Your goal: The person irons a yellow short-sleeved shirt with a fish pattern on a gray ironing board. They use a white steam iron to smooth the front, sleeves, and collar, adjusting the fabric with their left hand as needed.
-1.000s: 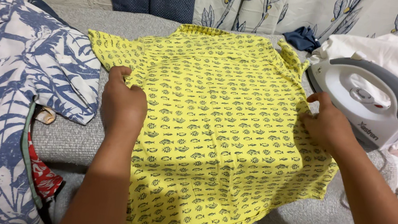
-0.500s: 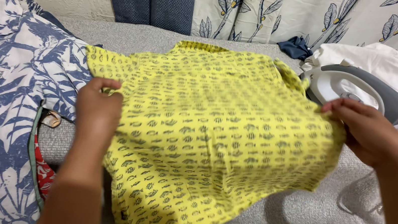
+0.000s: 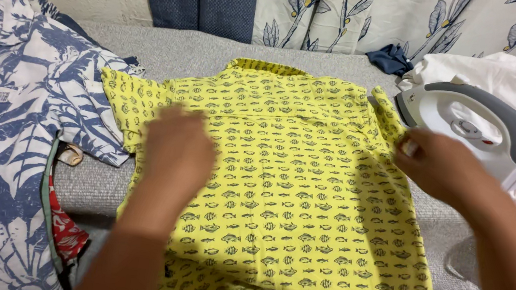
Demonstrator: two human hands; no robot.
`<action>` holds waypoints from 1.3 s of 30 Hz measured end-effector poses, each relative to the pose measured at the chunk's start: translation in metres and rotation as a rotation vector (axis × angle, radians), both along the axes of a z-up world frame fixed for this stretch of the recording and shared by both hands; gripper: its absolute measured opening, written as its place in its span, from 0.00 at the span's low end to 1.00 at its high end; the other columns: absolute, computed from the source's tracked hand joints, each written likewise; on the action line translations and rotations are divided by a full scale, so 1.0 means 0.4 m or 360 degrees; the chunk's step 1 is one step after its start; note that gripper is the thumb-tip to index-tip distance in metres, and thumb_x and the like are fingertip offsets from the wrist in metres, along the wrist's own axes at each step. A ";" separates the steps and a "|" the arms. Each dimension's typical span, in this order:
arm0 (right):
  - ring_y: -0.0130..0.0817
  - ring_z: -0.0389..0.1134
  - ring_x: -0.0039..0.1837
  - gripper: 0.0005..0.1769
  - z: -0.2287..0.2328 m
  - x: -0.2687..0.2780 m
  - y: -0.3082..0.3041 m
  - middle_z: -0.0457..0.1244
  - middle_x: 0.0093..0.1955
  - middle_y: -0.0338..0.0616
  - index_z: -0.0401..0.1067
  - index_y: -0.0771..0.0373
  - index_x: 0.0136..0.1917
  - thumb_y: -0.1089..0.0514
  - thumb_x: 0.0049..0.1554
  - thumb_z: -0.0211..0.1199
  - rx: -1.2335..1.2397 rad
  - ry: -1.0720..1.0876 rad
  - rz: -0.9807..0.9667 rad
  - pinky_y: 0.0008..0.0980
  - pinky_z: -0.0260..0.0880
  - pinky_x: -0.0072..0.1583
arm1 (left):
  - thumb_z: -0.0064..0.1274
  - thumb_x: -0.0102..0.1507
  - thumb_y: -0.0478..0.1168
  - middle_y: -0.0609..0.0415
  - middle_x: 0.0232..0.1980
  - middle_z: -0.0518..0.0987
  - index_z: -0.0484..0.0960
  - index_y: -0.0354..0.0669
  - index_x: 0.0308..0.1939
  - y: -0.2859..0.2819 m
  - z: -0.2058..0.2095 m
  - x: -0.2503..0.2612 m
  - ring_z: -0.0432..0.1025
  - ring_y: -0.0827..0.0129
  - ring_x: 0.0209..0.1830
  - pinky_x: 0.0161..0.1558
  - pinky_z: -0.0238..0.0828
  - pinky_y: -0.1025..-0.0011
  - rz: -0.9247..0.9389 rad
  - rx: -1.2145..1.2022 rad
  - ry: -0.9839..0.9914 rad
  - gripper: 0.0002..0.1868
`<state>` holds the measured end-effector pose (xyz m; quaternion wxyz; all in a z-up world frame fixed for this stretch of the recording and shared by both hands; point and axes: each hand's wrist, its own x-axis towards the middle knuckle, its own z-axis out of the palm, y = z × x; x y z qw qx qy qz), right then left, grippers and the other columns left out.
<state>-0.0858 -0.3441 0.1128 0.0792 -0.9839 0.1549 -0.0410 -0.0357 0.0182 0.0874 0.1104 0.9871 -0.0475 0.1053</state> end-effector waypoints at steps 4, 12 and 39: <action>0.43 0.72 0.57 0.14 -0.037 0.142 0.138 0.69 0.58 0.47 0.74 0.59 0.57 0.52 0.61 0.59 0.0483 -0.0260 0.0279 0.43 0.74 0.60 | 0.40 0.67 0.36 0.37 0.75 0.62 0.71 0.36 0.68 -0.176 -0.038 0.093 0.56 0.48 0.76 0.73 0.52 0.51 -0.0443 -0.0039 -0.0010 0.25; 0.48 0.56 0.77 0.27 -0.182 0.365 0.218 0.57 0.76 0.53 0.62 0.58 0.75 0.48 0.66 0.49 0.0289 -0.0553 0.1055 0.50 0.53 0.74 | 0.32 0.70 0.49 0.44 0.82 0.48 0.53 0.41 0.78 -0.299 -0.111 0.228 0.38 0.54 0.83 0.76 0.29 0.42 -0.0535 0.0127 0.0056 0.33; 0.50 0.52 0.79 0.46 -0.122 0.362 0.073 0.52 0.79 0.56 0.61 0.65 0.74 0.25 0.63 0.39 -0.0277 0.0127 0.0233 0.50 0.54 0.75 | 0.21 0.71 0.58 0.42 0.82 0.48 0.51 0.47 0.79 -0.006 -0.149 0.424 0.38 0.55 0.83 0.78 0.22 0.53 -0.0223 0.0349 -0.0104 0.35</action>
